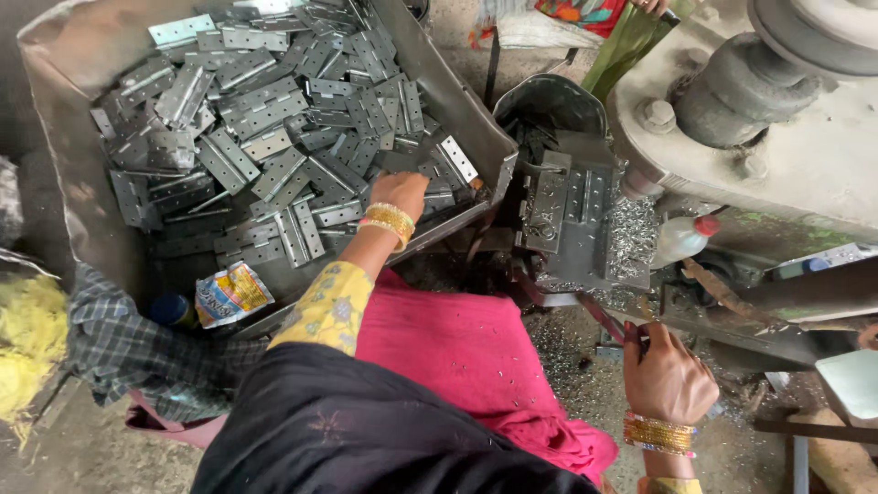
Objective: The person repeatedly picks up small metal brackets from a bin, places them on a grinding machine, and operates the machine to grind the edges. After each cycle, the person removes the processed part and returns it to the bin.
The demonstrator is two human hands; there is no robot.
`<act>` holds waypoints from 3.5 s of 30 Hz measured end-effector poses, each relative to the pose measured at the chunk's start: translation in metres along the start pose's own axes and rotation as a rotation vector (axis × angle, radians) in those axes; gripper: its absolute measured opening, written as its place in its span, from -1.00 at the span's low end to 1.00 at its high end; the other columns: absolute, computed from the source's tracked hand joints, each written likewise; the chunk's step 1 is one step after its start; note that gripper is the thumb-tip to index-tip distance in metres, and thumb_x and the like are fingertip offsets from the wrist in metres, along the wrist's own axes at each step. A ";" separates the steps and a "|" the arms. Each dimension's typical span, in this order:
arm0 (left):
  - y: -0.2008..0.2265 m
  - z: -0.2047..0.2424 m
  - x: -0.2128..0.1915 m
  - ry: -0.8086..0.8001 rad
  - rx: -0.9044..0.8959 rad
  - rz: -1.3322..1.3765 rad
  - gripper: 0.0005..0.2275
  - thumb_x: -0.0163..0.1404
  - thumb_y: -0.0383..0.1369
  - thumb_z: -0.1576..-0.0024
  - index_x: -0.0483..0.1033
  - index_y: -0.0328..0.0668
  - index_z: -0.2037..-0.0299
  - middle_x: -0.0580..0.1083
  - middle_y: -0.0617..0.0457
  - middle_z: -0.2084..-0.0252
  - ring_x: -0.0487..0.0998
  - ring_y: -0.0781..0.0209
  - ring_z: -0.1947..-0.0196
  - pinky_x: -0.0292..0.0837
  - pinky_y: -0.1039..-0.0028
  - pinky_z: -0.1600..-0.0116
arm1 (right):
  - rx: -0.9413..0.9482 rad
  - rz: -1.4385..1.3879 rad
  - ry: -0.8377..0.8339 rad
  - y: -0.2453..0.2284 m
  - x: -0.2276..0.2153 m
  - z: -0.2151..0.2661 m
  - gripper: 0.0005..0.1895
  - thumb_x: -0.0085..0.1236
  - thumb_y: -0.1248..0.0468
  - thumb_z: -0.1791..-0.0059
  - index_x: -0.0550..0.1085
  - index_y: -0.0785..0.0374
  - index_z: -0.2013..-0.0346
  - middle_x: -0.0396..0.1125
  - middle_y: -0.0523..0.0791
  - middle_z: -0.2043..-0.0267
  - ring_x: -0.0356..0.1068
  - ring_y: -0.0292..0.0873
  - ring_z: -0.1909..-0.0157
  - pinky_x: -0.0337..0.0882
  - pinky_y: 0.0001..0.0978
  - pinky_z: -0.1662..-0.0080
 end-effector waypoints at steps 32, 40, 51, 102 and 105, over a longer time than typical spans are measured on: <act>0.267 0.037 0.034 0.167 0.278 0.071 -0.74 -0.11 -0.39 -0.16 0.66 -0.27 0.14 0.38 -0.17 -0.32 0.23 0.00 -0.41 0.15 0.23 -0.24 | 0.211 -0.419 -0.604 0.046 0.159 0.079 -0.51 0.09 -0.21 0.03 0.56 0.14 0.25 0.51 0.07 0.36 0.56 0.15 0.29 0.51 0.03 0.19; 0.267 0.038 0.032 0.147 0.293 0.023 -0.75 -0.07 -0.41 -0.14 0.65 -0.30 0.09 0.36 -0.21 -0.35 0.19 0.00 -0.46 0.15 0.27 -0.25 | 0.182 -0.222 -0.732 0.069 0.147 0.042 -0.49 -0.07 -0.22 -0.04 0.51 0.10 0.09 0.54 0.05 0.35 0.61 0.12 0.32 0.55 -0.01 0.19; 0.267 0.037 0.036 0.039 0.277 0.069 -0.78 -0.08 -0.43 -0.22 0.68 -0.22 0.16 0.40 -0.14 -0.32 0.21 0.03 -0.48 0.14 0.25 -0.27 | 0.234 -0.413 -0.729 0.057 0.155 0.065 -0.46 0.06 -0.27 0.04 0.58 0.11 0.16 0.51 0.14 0.34 0.53 0.23 0.22 0.46 0.06 0.13; 0.279 0.040 0.017 0.177 0.335 0.305 -0.82 -0.01 -0.41 -0.17 0.66 -0.33 0.27 0.39 -0.30 -0.31 0.31 -0.20 -0.32 0.28 0.06 -0.26 | 0.141 -0.337 -0.275 0.008 -0.007 -0.010 -0.68 0.19 0.08 0.07 0.47 0.07 0.07 0.54 -0.03 0.36 0.52 0.18 0.30 0.44 0.03 0.25; 0.253 0.057 0.036 0.171 0.388 0.173 -0.80 0.02 -0.35 -0.12 0.68 -0.31 0.35 0.38 -0.18 -0.33 0.26 -0.12 -0.37 0.18 0.09 -0.29 | 0.084 -0.329 -0.288 0.003 -0.006 -0.010 -0.66 0.18 0.04 0.06 0.47 0.06 0.06 0.53 -0.03 0.38 0.53 0.18 0.33 0.45 0.04 0.28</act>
Point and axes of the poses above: each hand's wrist, its own z-axis away from the middle knuckle, its own x-axis out of the palm, y = z × x, the point moved 3 cm from there along -z, towards the middle knuckle
